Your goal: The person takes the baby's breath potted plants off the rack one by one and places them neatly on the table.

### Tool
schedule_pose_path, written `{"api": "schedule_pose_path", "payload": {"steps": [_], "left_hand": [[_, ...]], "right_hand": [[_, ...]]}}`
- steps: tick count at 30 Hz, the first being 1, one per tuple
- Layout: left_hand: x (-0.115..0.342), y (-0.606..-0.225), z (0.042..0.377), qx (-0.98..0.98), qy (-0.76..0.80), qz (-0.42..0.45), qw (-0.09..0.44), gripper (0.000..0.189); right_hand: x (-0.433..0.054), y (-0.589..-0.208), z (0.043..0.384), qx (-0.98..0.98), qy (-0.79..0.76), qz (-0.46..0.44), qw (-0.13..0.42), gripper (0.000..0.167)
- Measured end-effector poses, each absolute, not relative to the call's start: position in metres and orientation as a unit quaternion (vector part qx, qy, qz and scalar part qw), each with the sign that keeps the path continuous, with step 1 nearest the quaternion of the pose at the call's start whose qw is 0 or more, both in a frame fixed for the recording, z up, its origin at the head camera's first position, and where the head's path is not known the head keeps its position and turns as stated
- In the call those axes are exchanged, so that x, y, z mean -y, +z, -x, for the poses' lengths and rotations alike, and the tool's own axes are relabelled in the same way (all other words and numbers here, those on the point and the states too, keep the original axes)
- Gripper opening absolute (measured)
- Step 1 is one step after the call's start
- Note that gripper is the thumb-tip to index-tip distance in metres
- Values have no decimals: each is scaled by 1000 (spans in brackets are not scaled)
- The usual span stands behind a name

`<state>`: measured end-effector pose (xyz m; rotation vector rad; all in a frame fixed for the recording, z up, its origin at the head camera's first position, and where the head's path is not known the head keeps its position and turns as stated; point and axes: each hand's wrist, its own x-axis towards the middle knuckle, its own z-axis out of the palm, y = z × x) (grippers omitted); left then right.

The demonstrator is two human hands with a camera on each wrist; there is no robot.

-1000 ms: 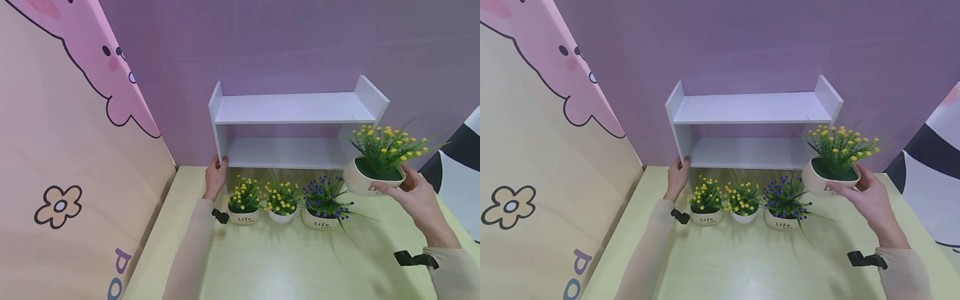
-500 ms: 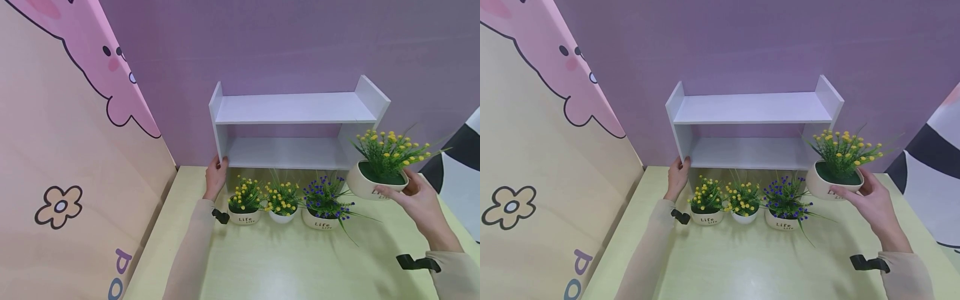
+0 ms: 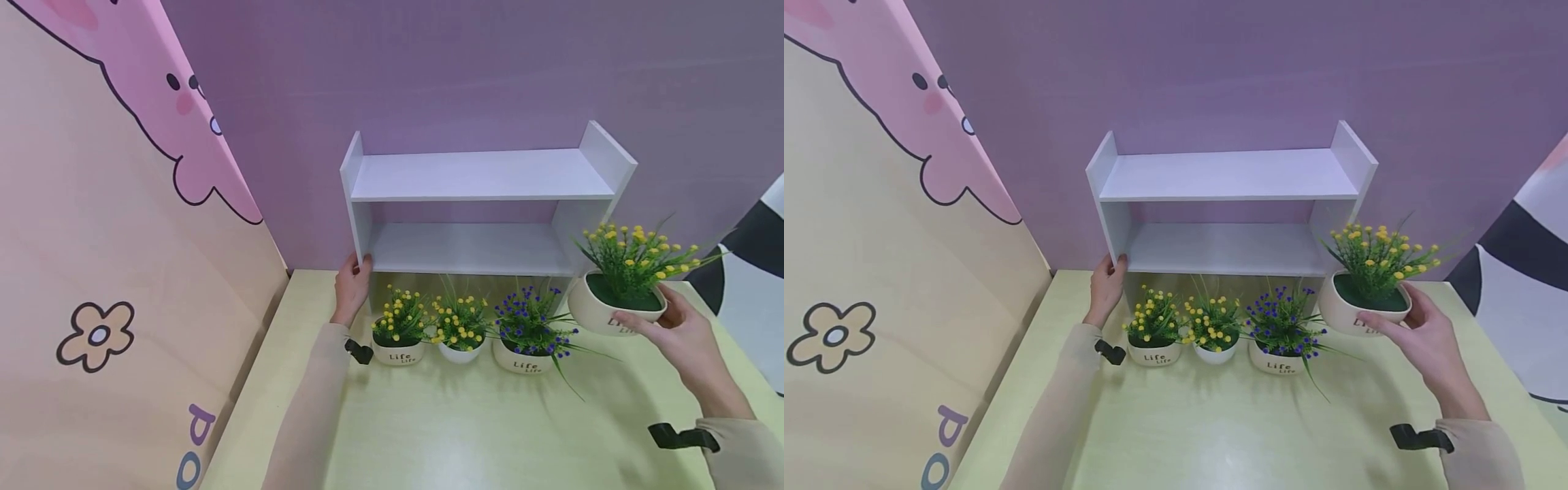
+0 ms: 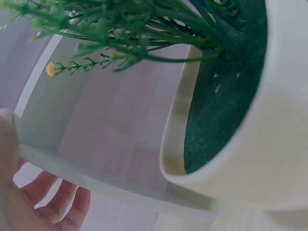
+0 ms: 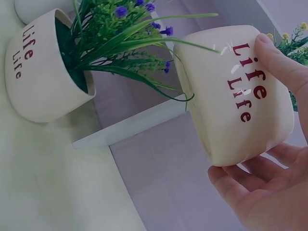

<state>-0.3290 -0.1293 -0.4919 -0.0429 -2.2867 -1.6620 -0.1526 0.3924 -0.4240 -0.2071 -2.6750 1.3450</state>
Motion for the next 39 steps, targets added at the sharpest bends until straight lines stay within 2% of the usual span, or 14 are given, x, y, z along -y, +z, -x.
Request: {"api": "schedule_pose_path", "payload": {"steps": [39], "left_hand": [[128,-494,329,793,-588,14,156,51]], "right_hand": [[-426,-459,150,886,450,95,49,103]]}}
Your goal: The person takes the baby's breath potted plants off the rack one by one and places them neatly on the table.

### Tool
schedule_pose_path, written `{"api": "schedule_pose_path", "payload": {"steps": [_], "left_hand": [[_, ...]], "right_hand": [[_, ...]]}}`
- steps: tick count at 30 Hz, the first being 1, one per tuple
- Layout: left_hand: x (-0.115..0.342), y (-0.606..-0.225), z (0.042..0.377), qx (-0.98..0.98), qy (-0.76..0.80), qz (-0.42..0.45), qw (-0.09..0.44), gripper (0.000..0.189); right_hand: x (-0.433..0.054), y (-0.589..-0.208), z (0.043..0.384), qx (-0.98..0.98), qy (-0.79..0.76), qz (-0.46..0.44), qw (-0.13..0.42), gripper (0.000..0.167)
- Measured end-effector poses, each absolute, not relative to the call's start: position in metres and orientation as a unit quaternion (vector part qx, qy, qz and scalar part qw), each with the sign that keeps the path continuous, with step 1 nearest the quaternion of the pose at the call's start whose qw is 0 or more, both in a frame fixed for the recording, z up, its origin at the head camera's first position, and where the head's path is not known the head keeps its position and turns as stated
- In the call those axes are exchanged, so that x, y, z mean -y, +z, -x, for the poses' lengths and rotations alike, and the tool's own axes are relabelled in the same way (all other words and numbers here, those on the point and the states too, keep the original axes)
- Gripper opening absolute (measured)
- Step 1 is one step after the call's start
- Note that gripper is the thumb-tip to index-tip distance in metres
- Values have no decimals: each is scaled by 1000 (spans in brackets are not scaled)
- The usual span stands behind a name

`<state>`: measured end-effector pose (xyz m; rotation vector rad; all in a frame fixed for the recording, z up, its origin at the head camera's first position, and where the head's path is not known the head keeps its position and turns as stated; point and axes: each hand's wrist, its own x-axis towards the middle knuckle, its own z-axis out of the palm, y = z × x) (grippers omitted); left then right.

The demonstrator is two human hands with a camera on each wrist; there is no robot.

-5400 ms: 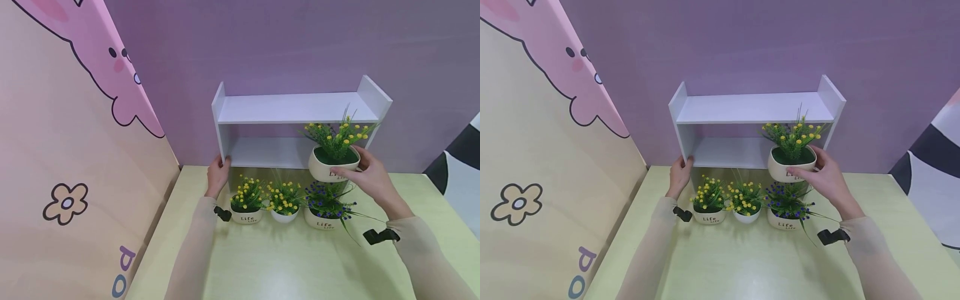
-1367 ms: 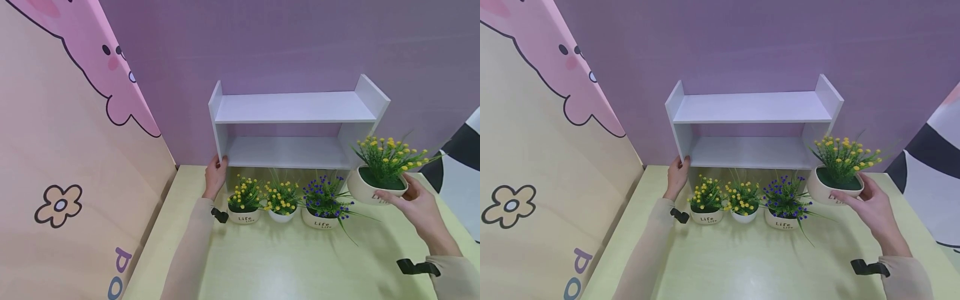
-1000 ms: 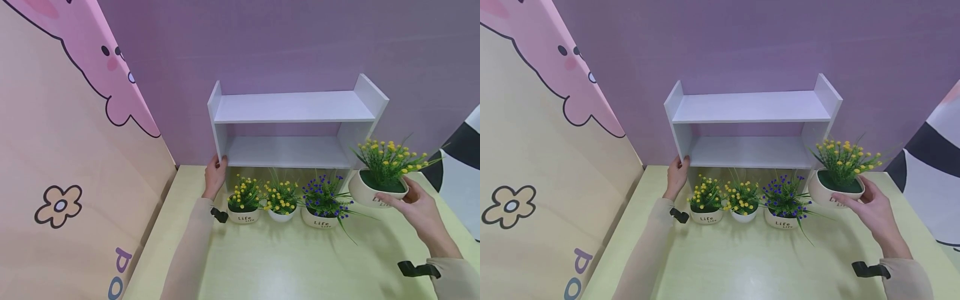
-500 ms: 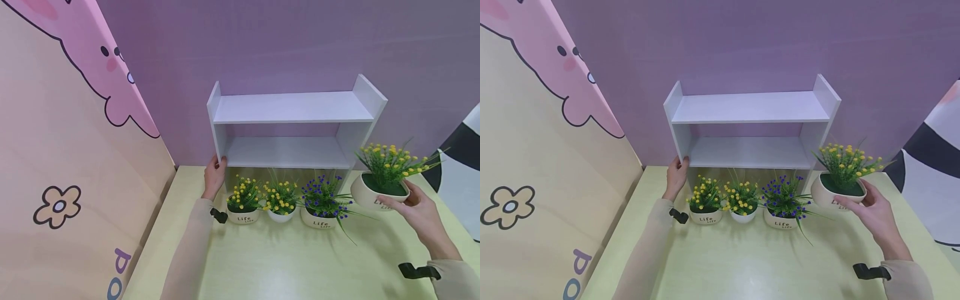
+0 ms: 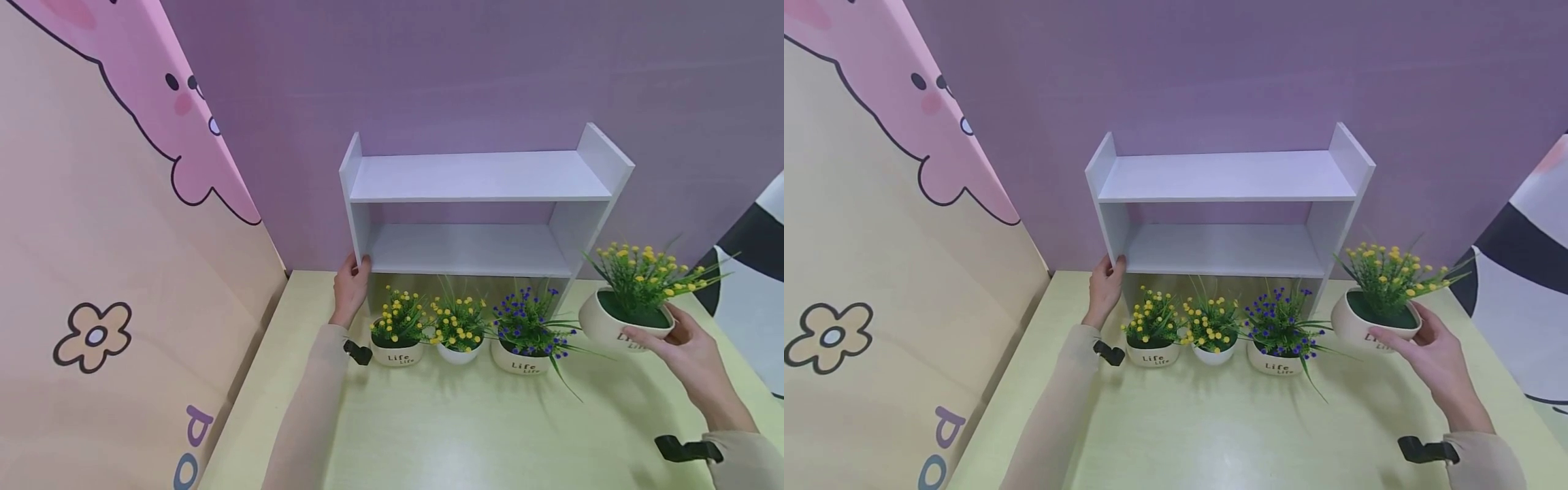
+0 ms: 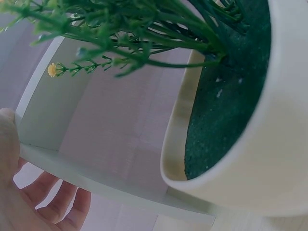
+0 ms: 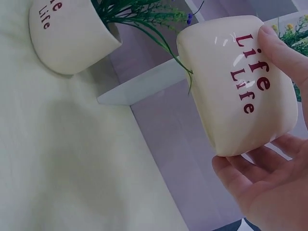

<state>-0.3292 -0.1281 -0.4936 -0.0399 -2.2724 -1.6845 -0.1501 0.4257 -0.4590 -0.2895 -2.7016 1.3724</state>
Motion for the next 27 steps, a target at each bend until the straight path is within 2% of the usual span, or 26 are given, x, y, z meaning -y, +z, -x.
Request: {"api": "schedule_pose_path", "payload": {"steps": [27], "left_hand": [[128,-494,330,796,-584,11,157,53]], "right_hand": [[-428,-491,147,892,441,83,50,104]]}}
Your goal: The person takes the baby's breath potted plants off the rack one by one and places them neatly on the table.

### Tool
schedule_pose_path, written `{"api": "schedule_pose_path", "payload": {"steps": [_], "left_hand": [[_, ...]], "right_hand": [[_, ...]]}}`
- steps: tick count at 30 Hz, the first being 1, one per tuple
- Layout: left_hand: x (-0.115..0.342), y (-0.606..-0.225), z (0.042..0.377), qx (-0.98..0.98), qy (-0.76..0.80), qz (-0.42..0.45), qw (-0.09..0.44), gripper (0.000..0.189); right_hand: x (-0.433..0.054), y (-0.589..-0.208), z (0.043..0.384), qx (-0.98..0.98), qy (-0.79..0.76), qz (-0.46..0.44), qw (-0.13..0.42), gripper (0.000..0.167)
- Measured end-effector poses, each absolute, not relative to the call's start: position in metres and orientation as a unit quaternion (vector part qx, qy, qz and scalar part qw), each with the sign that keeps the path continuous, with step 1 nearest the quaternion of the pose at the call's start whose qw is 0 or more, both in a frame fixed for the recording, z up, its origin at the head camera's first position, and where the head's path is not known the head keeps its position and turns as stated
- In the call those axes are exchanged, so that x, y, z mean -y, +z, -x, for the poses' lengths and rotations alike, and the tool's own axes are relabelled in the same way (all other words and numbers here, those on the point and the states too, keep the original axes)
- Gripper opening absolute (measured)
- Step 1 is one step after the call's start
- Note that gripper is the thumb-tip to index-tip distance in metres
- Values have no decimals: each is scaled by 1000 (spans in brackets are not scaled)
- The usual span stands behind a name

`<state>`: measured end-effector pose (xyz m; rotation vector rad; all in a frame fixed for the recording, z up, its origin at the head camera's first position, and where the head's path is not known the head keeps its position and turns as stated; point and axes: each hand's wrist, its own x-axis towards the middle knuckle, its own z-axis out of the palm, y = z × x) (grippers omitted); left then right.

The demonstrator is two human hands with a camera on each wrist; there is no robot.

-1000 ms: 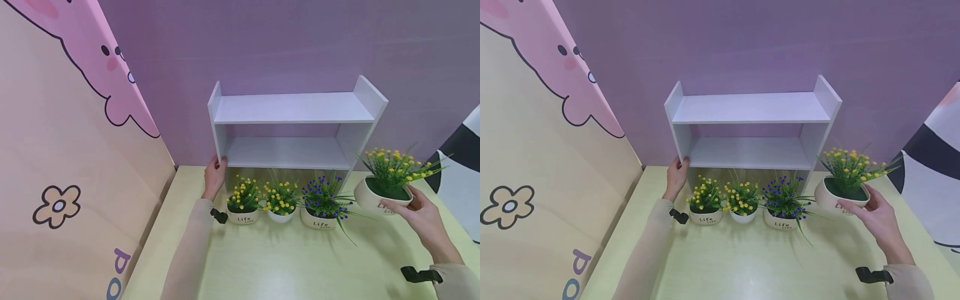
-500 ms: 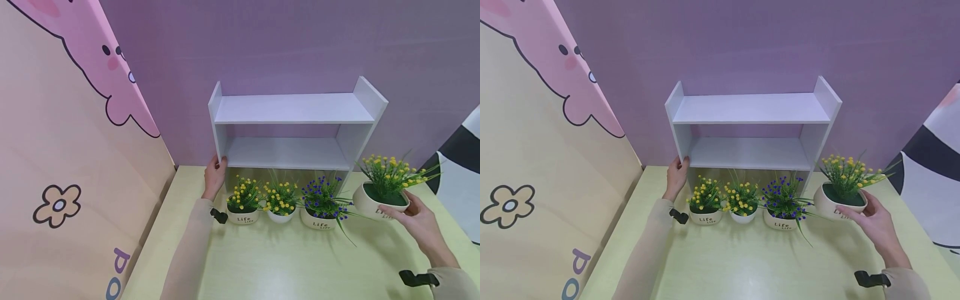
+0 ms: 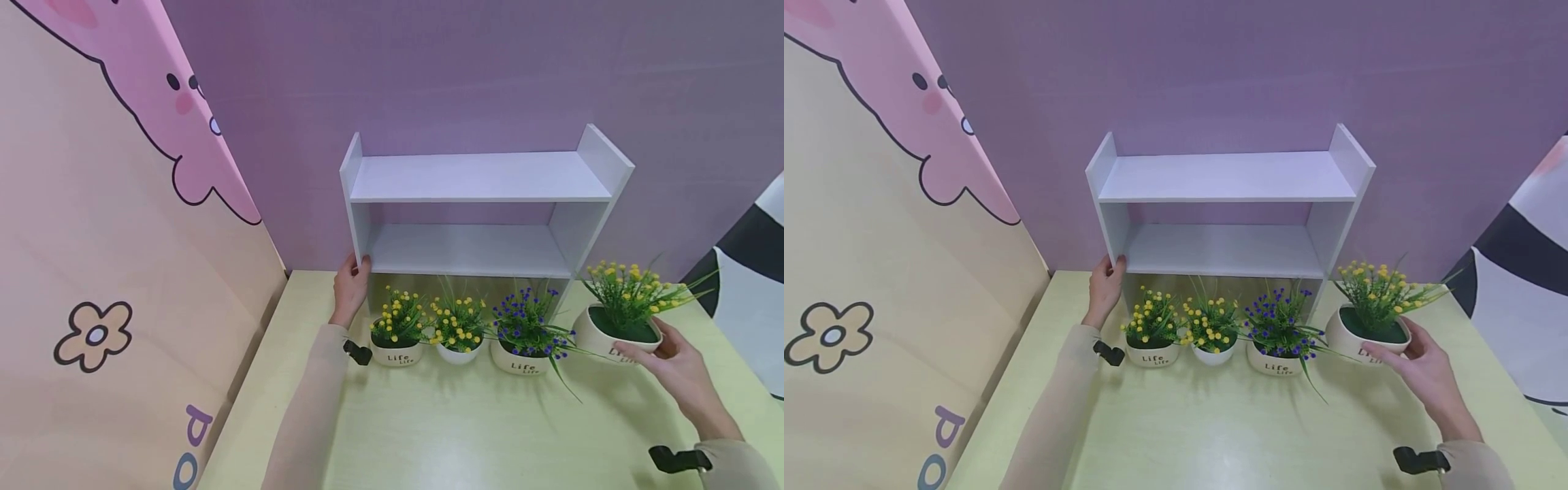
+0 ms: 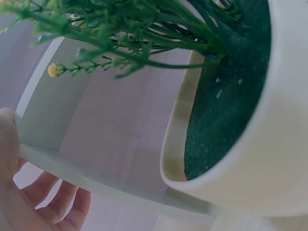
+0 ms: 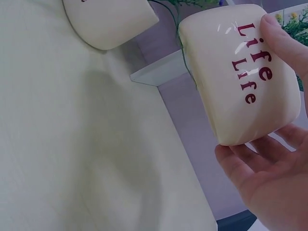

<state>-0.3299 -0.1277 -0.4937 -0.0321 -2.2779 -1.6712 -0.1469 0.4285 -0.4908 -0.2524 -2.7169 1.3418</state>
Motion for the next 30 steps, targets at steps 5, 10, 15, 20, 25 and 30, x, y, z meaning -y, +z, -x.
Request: {"api": "schedule_pose_path", "payload": {"steps": [5,10,15,20,25,30], "left_hand": [[128,-496,330,795,-586,14,155,54],[128,-496,331,794,-587,18,160,54],[129,-496,330,796,-584,16,158,54],[129,-496,331,799,-581,15,157,54],[129,-496,331,797,-582,15,158,55],[129,-496,330,797,-583,18,159,55]], "right_hand": [[-427,-495,147,893,441,79,45,104],[-428,-500,147,891,446,76,35,104],[-428,-507,146,890,448,77,24,103],[-427,-513,146,893,443,80,17,103],[-422,-518,146,897,435,75,22,103],[-419,-521,146,897,437,70,21,104]]}}
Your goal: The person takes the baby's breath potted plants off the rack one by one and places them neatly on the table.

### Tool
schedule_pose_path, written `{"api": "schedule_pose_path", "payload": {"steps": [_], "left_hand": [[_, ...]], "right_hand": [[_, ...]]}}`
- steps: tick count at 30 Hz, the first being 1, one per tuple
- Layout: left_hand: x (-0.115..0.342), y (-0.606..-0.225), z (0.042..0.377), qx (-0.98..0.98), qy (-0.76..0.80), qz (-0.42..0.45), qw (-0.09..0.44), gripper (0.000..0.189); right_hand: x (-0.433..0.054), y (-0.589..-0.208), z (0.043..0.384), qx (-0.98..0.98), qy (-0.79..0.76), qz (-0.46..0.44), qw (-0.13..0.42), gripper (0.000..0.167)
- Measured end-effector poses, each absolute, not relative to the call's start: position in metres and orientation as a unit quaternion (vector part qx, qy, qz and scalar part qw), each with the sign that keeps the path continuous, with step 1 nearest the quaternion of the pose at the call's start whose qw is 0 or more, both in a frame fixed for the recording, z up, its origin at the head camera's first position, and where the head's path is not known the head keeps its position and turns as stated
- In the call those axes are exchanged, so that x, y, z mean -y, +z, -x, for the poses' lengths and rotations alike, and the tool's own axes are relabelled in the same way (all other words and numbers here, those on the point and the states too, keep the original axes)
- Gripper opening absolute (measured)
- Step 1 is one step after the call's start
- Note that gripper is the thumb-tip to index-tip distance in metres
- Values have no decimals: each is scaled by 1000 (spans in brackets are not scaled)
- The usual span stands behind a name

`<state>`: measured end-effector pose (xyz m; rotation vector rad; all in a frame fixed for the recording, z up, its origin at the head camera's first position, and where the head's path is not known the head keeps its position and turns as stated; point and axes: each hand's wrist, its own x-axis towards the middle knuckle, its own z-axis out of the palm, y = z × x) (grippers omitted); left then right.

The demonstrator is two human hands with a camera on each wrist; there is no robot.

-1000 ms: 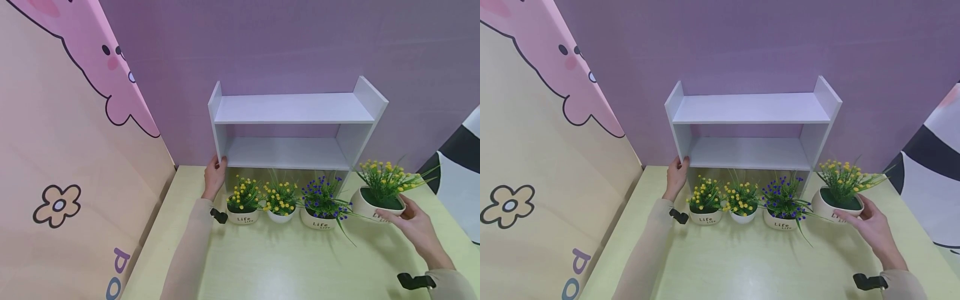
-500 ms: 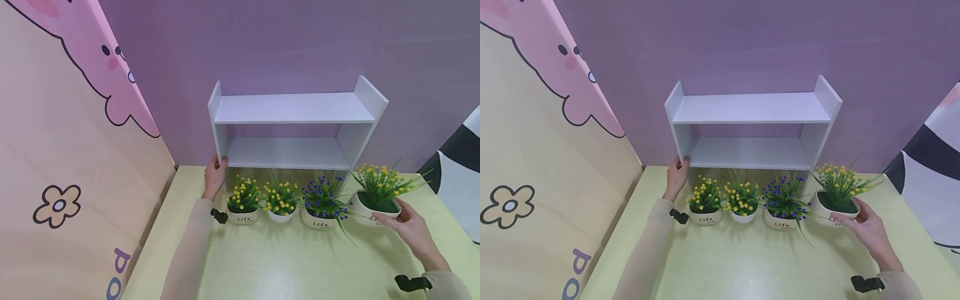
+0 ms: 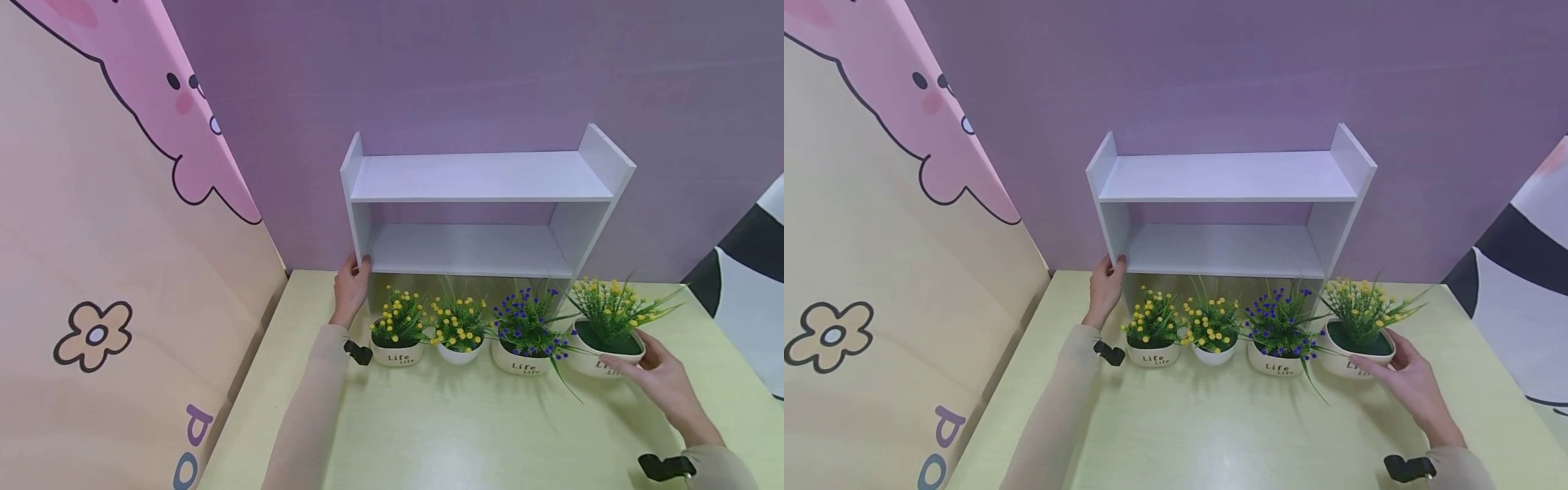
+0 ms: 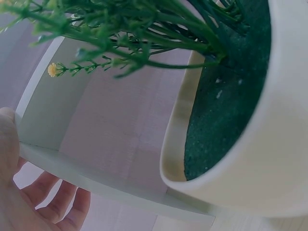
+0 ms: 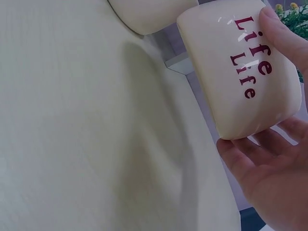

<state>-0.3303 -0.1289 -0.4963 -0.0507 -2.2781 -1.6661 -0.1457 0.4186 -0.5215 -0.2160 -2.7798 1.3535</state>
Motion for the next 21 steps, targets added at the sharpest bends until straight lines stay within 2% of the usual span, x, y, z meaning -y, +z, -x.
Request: {"api": "schedule_pose_path", "payload": {"steps": [21], "left_hand": [[128,-497,331,796,-585,12,155,52]], "right_hand": [[-427,-544,142,886,456,76,-14,103]]}}
